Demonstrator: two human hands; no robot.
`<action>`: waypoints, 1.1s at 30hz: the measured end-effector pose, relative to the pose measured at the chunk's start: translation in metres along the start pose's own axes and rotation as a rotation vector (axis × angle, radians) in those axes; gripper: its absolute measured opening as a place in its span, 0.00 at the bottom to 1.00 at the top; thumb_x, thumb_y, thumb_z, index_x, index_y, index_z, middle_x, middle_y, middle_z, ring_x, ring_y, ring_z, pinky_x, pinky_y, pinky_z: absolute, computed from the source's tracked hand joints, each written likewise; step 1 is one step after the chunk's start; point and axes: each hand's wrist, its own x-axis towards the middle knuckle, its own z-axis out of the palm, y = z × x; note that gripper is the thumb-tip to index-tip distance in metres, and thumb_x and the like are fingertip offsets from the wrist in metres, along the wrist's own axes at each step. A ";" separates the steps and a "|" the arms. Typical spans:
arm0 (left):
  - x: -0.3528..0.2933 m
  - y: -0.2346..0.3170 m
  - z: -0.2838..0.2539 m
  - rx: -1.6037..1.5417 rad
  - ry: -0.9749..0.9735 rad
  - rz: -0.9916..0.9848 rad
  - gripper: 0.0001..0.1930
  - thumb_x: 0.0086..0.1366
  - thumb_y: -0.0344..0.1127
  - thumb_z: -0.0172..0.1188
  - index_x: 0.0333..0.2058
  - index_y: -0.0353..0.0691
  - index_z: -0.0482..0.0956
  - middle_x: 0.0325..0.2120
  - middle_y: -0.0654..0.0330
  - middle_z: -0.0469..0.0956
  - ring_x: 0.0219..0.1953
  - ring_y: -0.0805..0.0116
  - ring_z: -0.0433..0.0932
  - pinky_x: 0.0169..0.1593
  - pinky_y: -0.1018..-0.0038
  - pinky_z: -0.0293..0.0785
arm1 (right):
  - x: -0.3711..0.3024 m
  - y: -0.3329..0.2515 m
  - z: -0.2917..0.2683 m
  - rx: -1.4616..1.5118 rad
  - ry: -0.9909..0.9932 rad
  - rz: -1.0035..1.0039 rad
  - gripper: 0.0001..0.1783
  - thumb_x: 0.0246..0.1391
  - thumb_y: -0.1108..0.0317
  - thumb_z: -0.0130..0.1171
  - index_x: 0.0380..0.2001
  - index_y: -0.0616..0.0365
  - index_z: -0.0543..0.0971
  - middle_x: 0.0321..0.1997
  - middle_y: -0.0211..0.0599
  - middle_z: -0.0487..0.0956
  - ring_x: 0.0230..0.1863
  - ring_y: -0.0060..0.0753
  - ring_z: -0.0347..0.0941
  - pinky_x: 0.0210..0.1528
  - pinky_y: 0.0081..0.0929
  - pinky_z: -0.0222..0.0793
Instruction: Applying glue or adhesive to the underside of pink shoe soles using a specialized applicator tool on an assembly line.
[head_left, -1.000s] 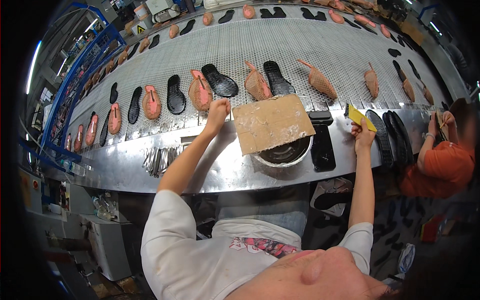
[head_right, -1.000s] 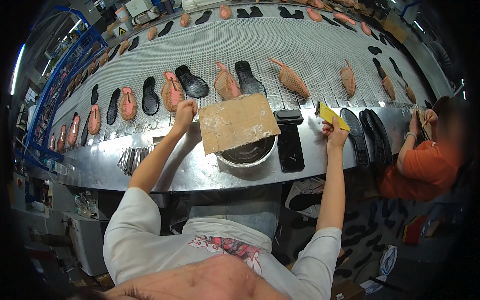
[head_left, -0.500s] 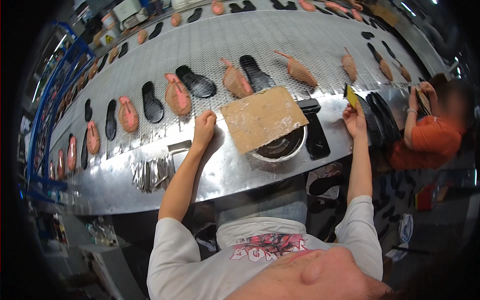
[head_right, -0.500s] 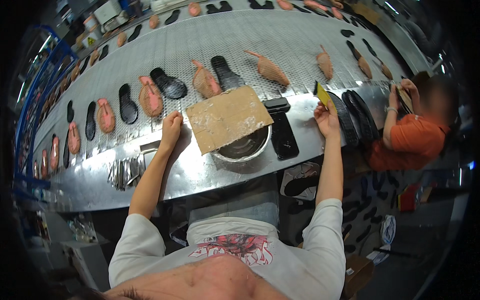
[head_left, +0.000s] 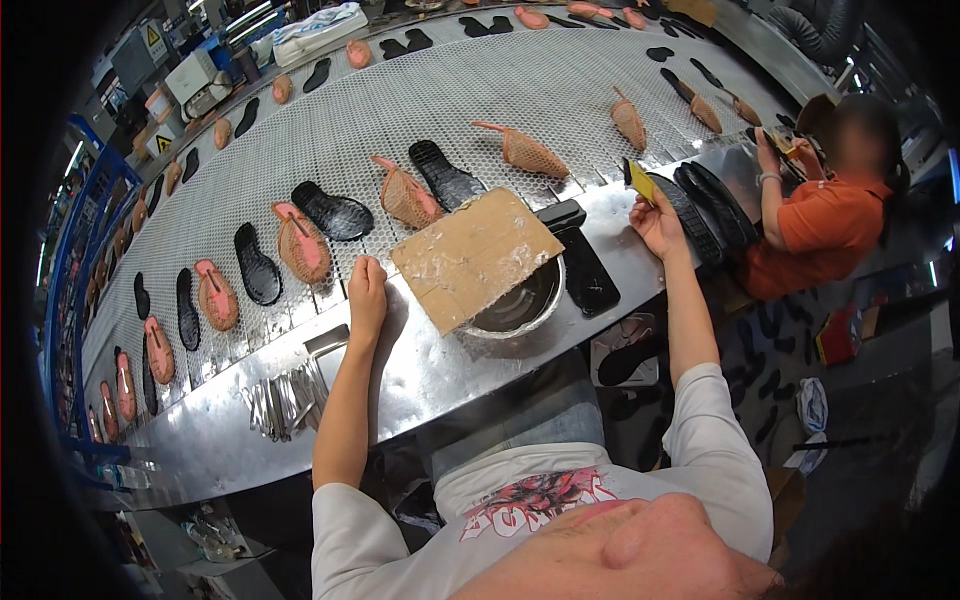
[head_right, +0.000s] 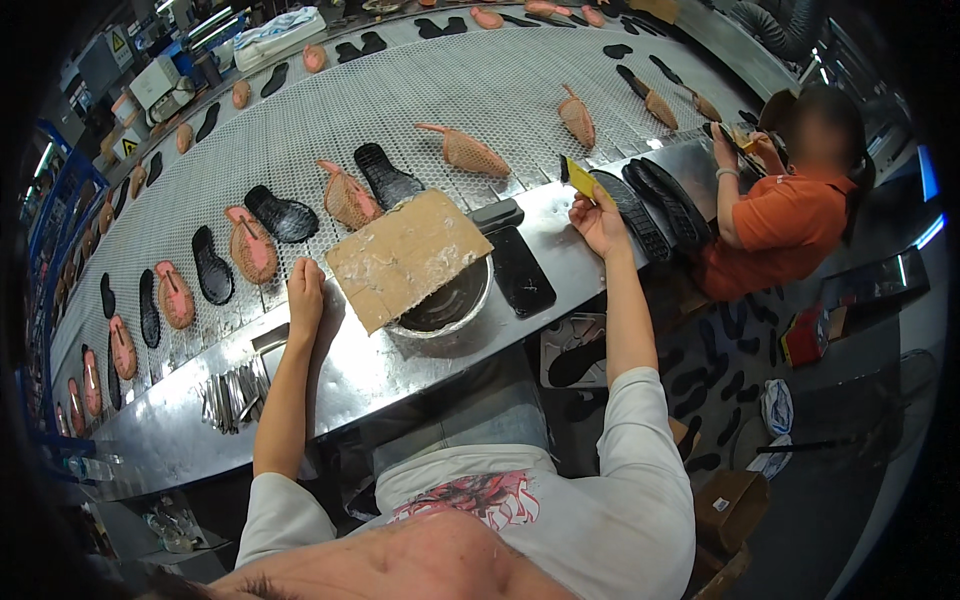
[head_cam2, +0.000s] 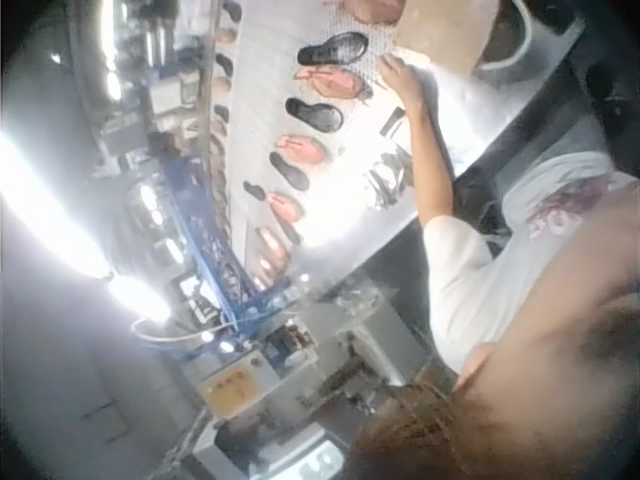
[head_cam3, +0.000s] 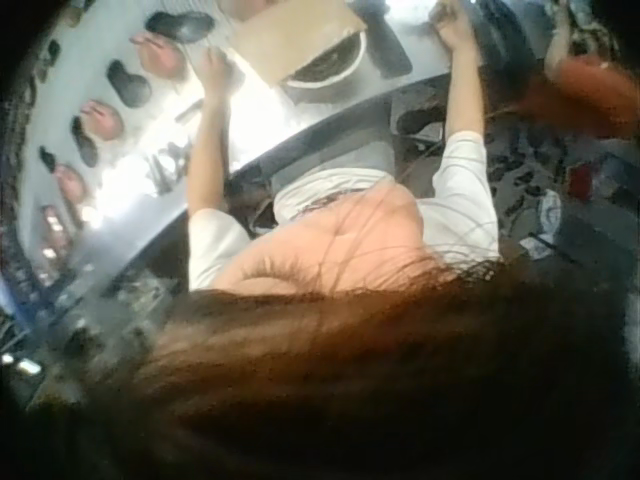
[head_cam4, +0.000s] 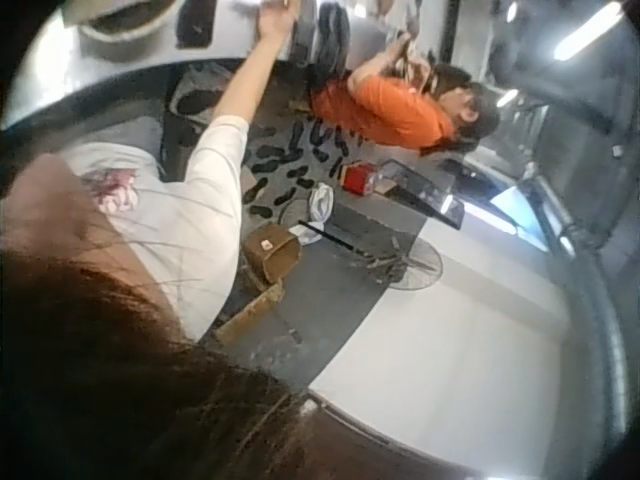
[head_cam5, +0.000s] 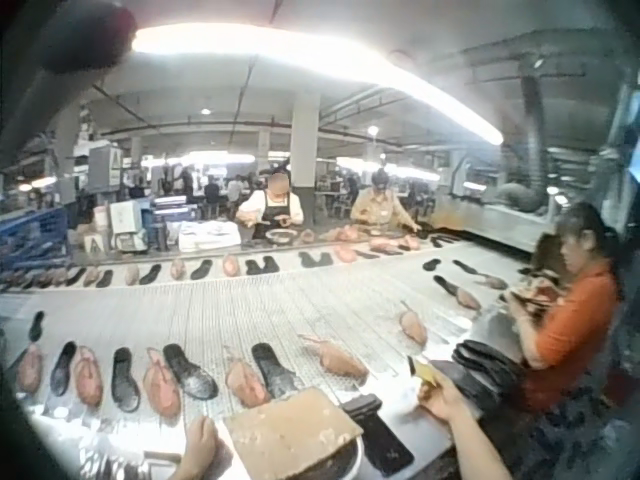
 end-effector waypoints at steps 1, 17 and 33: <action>0.000 0.002 0.002 0.014 0.014 0.009 0.12 0.68 0.36 0.43 0.28 0.35 0.66 0.19 0.65 0.64 0.22 0.76 0.62 0.28 0.79 0.61 | -0.001 -0.001 -0.001 0.005 0.005 0.005 0.17 0.55 0.61 0.56 0.40 0.64 0.71 0.31 0.38 0.74 0.31 0.29 0.72 0.38 0.28 0.72; 0.002 -0.002 0.004 0.106 0.036 0.116 0.04 0.65 0.30 0.45 0.35 0.36 0.68 0.22 0.67 0.64 0.22 0.80 0.61 0.25 0.83 0.60 | -0.005 0.003 0.007 -0.029 0.038 -0.007 0.17 0.54 0.63 0.57 0.40 0.65 0.71 0.31 0.37 0.73 0.30 0.26 0.70 0.39 0.29 0.71; 0.005 -0.009 -0.001 0.016 0.053 0.062 0.05 0.56 0.21 0.39 0.27 0.36 0.63 0.20 0.64 0.62 0.22 0.76 0.60 0.26 0.80 0.59 | -0.007 0.001 0.008 -0.052 0.008 -0.011 0.17 0.54 0.65 0.57 0.42 0.64 0.70 0.32 0.37 0.73 0.31 0.26 0.70 0.40 0.29 0.70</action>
